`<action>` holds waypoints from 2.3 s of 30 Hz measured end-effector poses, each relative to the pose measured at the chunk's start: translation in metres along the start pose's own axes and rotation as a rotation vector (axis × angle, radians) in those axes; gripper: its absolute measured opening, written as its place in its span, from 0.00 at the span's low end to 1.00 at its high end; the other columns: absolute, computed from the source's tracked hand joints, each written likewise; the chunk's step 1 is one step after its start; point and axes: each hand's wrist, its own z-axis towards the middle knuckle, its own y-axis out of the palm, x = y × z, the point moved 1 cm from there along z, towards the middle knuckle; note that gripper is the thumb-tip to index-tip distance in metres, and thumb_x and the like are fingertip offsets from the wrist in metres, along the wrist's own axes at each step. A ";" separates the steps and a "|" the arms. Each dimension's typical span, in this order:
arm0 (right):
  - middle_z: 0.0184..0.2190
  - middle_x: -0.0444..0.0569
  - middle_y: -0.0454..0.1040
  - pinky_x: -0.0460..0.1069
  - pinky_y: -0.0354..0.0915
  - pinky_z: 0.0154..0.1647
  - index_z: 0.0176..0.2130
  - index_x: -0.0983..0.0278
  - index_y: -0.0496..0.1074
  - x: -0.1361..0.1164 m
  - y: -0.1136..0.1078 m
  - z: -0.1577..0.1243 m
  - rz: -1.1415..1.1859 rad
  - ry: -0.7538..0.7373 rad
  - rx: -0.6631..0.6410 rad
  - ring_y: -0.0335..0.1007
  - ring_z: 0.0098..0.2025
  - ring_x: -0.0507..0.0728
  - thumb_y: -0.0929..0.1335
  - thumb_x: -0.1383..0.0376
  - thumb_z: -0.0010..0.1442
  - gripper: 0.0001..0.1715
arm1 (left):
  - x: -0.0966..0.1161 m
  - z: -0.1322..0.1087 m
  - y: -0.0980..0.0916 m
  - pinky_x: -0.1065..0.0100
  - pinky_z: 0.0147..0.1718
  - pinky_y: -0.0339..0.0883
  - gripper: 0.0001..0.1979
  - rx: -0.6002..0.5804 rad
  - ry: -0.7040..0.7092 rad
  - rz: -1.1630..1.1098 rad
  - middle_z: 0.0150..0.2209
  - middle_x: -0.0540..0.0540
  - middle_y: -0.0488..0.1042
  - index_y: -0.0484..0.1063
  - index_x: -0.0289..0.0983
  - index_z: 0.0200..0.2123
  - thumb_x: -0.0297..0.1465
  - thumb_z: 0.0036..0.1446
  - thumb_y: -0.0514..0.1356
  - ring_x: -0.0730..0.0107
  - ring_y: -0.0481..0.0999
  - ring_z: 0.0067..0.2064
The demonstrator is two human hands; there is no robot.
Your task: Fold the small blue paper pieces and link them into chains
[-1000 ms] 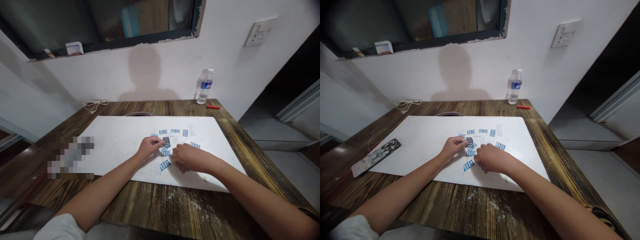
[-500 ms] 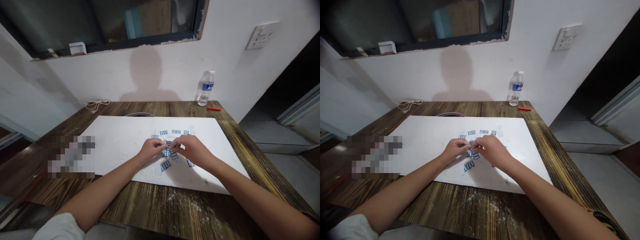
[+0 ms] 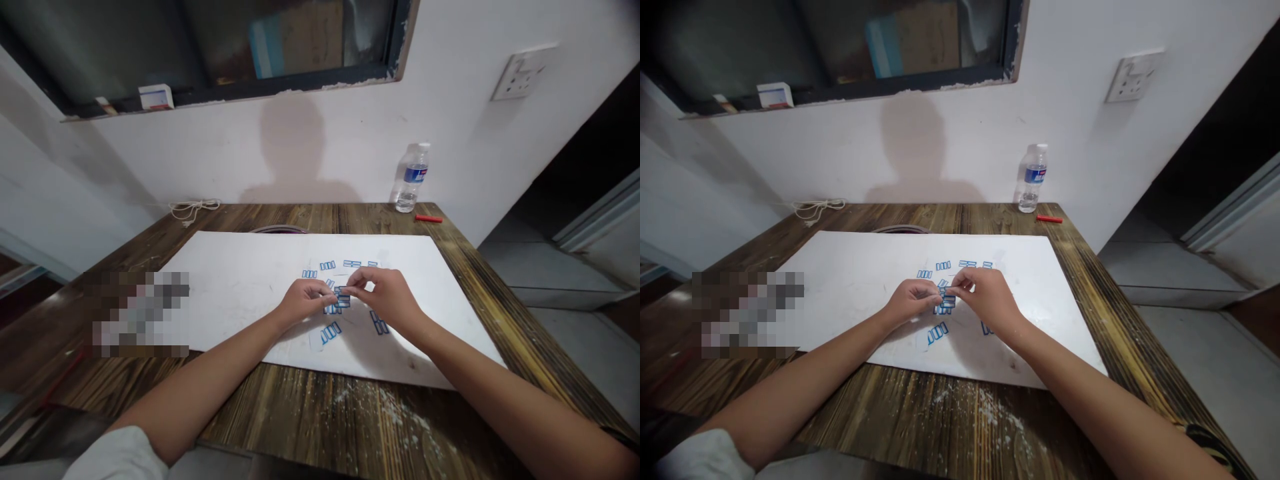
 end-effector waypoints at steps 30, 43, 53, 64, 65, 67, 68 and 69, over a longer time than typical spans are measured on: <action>0.31 0.46 0.76 0.47 0.57 0.28 0.33 0.60 0.78 0.010 -0.026 0.005 -0.416 0.065 -0.457 0.70 0.30 0.55 0.77 0.64 0.46 0.11 | -0.008 0.000 0.001 0.63 0.39 0.71 0.11 0.149 -0.117 0.021 0.34 0.42 0.81 0.81 0.36 0.33 0.37 0.48 0.68 0.63 0.79 0.36; 0.39 0.51 0.75 0.51 0.60 0.38 0.40 0.62 0.76 -0.014 0.002 -0.012 -0.571 -0.174 -0.548 0.70 0.40 0.60 0.75 0.63 0.54 0.13 | -0.011 0.001 0.000 0.61 0.41 0.72 0.15 0.200 -0.164 -0.058 0.35 0.41 0.82 0.81 0.34 0.33 0.41 0.47 0.69 0.59 0.80 0.39; 0.38 0.51 0.74 0.50 0.57 0.37 0.36 0.64 0.75 -0.011 0.036 -0.026 -0.574 -0.291 -0.537 0.68 0.41 0.59 0.71 0.66 0.58 0.04 | -0.016 0.002 0.001 0.62 0.42 0.71 0.15 0.209 -0.155 -0.069 0.36 0.42 0.82 0.81 0.36 0.34 0.40 0.48 0.69 0.59 0.80 0.40; 0.39 0.53 0.74 0.50 0.56 0.37 0.38 0.66 0.73 -0.007 0.036 -0.028 -0.518 -0.149 -0.557 0.68 0.41 0.61 0.71 0.67 0.57 0.06 | -0.013 0.002 0.000 0.62 0.42 0.71 0.13 0.209 -0.169 -0.066 0.36 0.42 0.82 0.81 0.35 0.34 0.39 0.49 0.68 0.60 0.80 0.40; 0.39 0.53 0.74 0.50 0.56 0.37 0.37 0.66 0.73 -0.008 0.035 -0.028 -0.524 -0.144 -0.557 0.68 0.41 0.61 0.72 0.67 0.57 0.07 | -0.013 0.002 0.000 0.62 0.42 0.71 0.13 0.206 -0.166 -0.063 0.36 0.42 0.82 0.81 0.35 0.34 0.39 0.49 0.68 0.60 0.80 0.40; 0.38 0.52 0.74 0.50 0.56 0.37 0.36 0.66 0.73 -0.009 0.033 -0.027 -0.523 -0.134 -0.551 0.68 0.41 0.60 0.72 0.67 0.56 0.06 | -0.015 0.002 0.000 0.62 0.42 0.71 0.14 0.200 -0.163 -0.062 0.36 0.41 0.82 0.81 0.35 0.34 0.39 0.49 0.68 0.60 0.80 0.40; 0.37 0.52 0.75 0.50 0.55 0.36 0.34 0.65 0.73 -0.010 0.033 -0.026 -0.511 -0.127 -0.546 0.68 0.40 0.60 0.72 0.68 0.55 0.04 | -0.016 0.002 0.000 0.63 0.42 0.71 0.14 0.200 -0.162 -0.065 0.36 0.41 0.82 0.81 0.35 0.34 0.40 0.49 0.68 0.61 0.80 0.40; 0.36 0.51 0.75 0.50 0.55 0.36 0.32 0.65 0.73 -0.011 0.032 -0.025 -0.491 -0.116 -0.540 0.68 0.39 0.59 0.71 0.70 0.55 0.02 | -0.016 0.002 0.000 0.63 0.41 0.71 0.14 0.201 -0.162 -0.072 0.36 0.41 0.82 0.81 0.35 0.34 0.40 0.49 0.68 0.61 0.80 0.39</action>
